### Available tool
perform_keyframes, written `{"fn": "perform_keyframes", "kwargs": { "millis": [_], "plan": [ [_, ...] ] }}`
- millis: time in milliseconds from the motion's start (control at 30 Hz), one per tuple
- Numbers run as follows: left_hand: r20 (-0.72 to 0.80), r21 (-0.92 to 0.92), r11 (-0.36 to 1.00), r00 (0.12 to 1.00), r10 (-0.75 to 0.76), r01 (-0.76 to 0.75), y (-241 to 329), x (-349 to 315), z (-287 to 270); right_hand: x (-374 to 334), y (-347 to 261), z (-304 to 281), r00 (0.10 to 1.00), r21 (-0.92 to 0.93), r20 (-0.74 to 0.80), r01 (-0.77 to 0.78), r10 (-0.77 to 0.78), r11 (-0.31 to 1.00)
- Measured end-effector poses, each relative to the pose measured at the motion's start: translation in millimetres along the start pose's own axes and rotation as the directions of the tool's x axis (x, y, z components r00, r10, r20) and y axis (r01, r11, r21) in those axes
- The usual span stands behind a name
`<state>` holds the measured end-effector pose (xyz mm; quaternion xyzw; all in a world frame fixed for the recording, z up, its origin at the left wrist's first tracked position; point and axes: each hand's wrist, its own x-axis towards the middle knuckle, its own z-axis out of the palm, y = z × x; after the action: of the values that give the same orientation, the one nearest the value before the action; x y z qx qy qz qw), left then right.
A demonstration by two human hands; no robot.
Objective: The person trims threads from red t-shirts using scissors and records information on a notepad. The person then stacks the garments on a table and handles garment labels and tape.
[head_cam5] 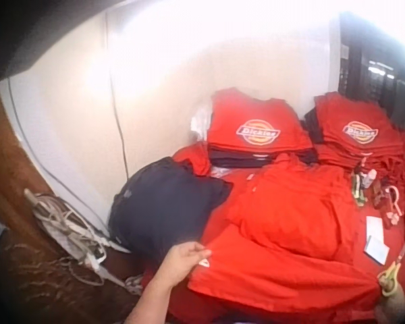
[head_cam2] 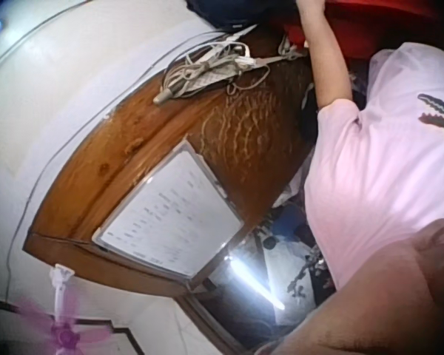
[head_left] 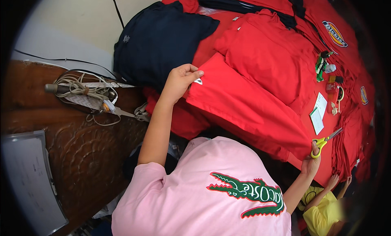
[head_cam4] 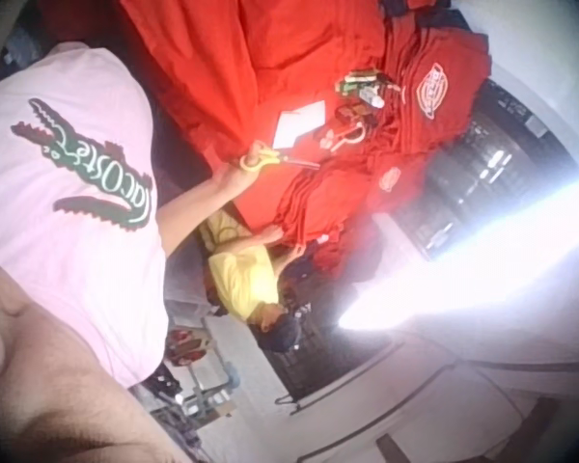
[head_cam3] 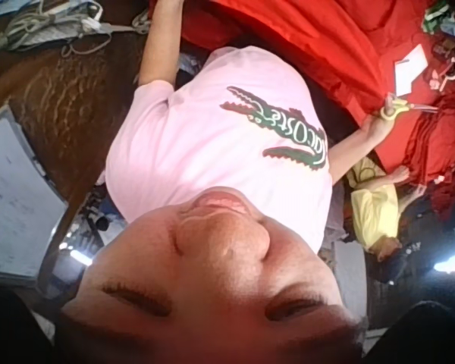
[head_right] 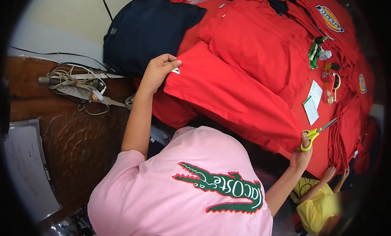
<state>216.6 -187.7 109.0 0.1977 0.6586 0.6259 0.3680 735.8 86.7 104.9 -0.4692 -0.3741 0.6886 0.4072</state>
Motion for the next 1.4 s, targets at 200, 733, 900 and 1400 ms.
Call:
{"fn": "perform_keyframes", "kwargs": {
  "millis": [200, 733, 900, 1400],
  "plan": [
    [0.124, -0.165, 0.973, 0.982, -0.144, 0.164, 23.4, 16.7, -9.1, -14.3, -7.8, -0.2, 0.995, -0.085, 0.049, -0.082, 0.086, 0.993],
    [0.297, -0.199, 0.932, 0.925, -0.237, 0.302, -96.2, 4.3, 14.0, 33.0, 38.6, -20.7, 0.935, -0.310, -0.157, 0.259, -0.318, 0.915],
    [0.187, -0.205, 0.761, 0.788, -0.587, 0.616, -203.7, -89.9, 3.7, -25.0, 108.1, -64.4, 0.970, -0.518, -0.214, -0.013, -0.114, 0.856],
    [-0.184, -0.679, 0.695, 0.862, -0.472, 0.236, -261.7, -76.9, 45.2, -56.9, 118.2, -74.9, 0.964, -0.539, -0.021, -0.235, 0.266, 0.809]
  ]
}}
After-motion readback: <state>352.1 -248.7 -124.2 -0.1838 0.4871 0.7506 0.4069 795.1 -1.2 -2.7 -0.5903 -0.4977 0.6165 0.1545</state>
